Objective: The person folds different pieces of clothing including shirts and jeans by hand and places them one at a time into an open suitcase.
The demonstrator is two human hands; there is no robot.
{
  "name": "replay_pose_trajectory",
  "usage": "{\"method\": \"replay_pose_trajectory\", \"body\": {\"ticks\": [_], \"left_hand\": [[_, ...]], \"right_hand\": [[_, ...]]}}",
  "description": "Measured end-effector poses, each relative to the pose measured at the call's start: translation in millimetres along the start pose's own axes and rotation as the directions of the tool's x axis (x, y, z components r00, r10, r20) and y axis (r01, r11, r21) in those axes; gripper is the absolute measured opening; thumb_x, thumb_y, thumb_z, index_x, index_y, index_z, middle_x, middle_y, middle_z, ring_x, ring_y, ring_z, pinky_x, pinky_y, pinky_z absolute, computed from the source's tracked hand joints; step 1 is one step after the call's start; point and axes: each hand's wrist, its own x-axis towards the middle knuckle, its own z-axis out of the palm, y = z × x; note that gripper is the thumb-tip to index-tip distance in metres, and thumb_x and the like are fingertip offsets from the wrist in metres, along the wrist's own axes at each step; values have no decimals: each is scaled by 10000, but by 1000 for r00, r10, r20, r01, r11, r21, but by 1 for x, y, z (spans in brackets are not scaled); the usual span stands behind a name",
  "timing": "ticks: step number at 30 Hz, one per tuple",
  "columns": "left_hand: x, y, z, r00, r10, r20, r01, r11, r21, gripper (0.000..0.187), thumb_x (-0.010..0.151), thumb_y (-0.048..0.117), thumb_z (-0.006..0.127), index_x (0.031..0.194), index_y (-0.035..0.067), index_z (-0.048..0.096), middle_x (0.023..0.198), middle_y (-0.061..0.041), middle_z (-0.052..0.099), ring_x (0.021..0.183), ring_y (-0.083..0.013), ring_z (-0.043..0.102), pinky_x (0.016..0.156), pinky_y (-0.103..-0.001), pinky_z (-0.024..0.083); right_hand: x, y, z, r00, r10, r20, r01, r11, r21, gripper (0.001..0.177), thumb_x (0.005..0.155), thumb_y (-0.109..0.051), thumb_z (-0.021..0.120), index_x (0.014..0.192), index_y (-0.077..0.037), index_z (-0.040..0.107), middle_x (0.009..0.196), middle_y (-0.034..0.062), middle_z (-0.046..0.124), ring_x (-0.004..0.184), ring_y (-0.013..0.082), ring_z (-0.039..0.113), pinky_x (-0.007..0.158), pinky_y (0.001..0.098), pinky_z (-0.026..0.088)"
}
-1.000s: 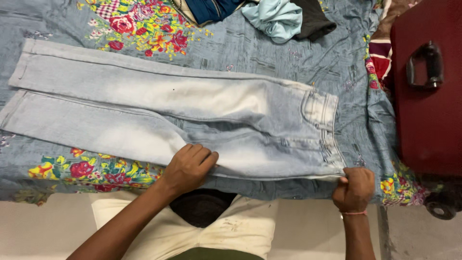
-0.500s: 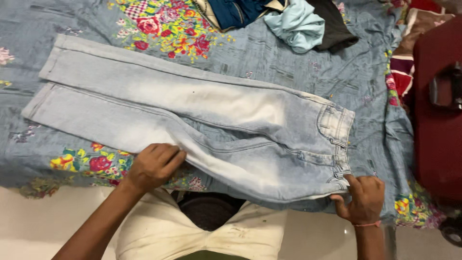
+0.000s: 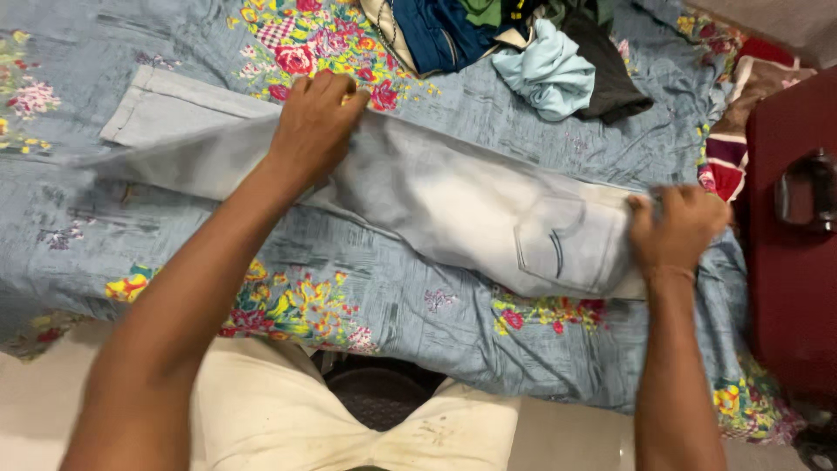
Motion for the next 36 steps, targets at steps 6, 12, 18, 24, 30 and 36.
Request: {"method": "replay_pose_trajectory", "body": {"ticks": [6, 12, 18, 24, 30, 36], "left_hand": [[-52, 15, 44, 947, -235, 220, 257, 963, -79, 439, 865, 241, 695, 1256, 46, 646, 1372, -204, 586, 1288, -375, 519, 1082, -541, 349], [-106, 36, 21, 929, -318, 189, 332, 942, -44, 474, 901, 203, 648, 1341, 34, 604, 1465, -210, 539, 1339, -377, 493, 1122, -503, 344], [-115, 27, 2, 842, -532, 88, 536, 843, -37, 443, 880, 286, 672, 1241, 30, 663, 1430, -210, 542, 1342, -372, 465, 1135, -624, 254], [-155, -57, -20, 784, -621, -1, 611, 771, 181, 437, 949, 386, 702, 1218, 42, 694, 1443, -266, 519, 1375, -400, 434, 1134, -650, 193], [-171, -99, -17, 594, -713, -372, 789, 606, 99, 602, 876, 324, 757, 1345, -22, 603, 1471, -363, 460, 1299, -468, 384, 1055, -586, 290], [-167, -134, -13, 400, -842, -363, 902, 432, -10, 391, 884, 209, 776, 1245, 117, 656, 1172, -84, 665, 1171, -332, 540, 1010, -561, 348]], "right_hand": [[17, -100, 35, 999, 23, 35, -35, 915, 402, 412, 908, -181, 720, 1294, -65, 639, 1301, 153, 626, 1256, 374, 540, 1131, 517, 332], [13, -203, 51, 965, -182, 190, 10, 748, 664, 434, 912, -170, 656, 1327, -54, 601, 1381, 200, 598, 1269, 384, 538, 1067, 519, 363], [35, -294, 76, 932, -280, 230, -18, 597, 802, 424, 953, -184, 602, 1363, -79, 608, 1452, 191, 577, 1367, 369, 519, 1128, 485, 372], [38, -386, 61, 947, -308, 90, 179, 740, 649, 422, 881, -188, 650, 1270, -25, 646, 1393, 245, 569, 1324, 427, 499, 1090, 556, 319], [38, -382, 38, 939, -342, -41, 242, 572, 784, 360, 885, -200, 685, 1187, -8, 648, 1310, 192, 621, 1284, 392, 546, 1088, 498, 400], [41, -386, 33, 923, -379, -71, 289, 559, 778, 330, 852, -197, 731, 1120, -19, 656, 1245, 147, 656, 1214, 341, 588, 1041, 479, 426]]}}
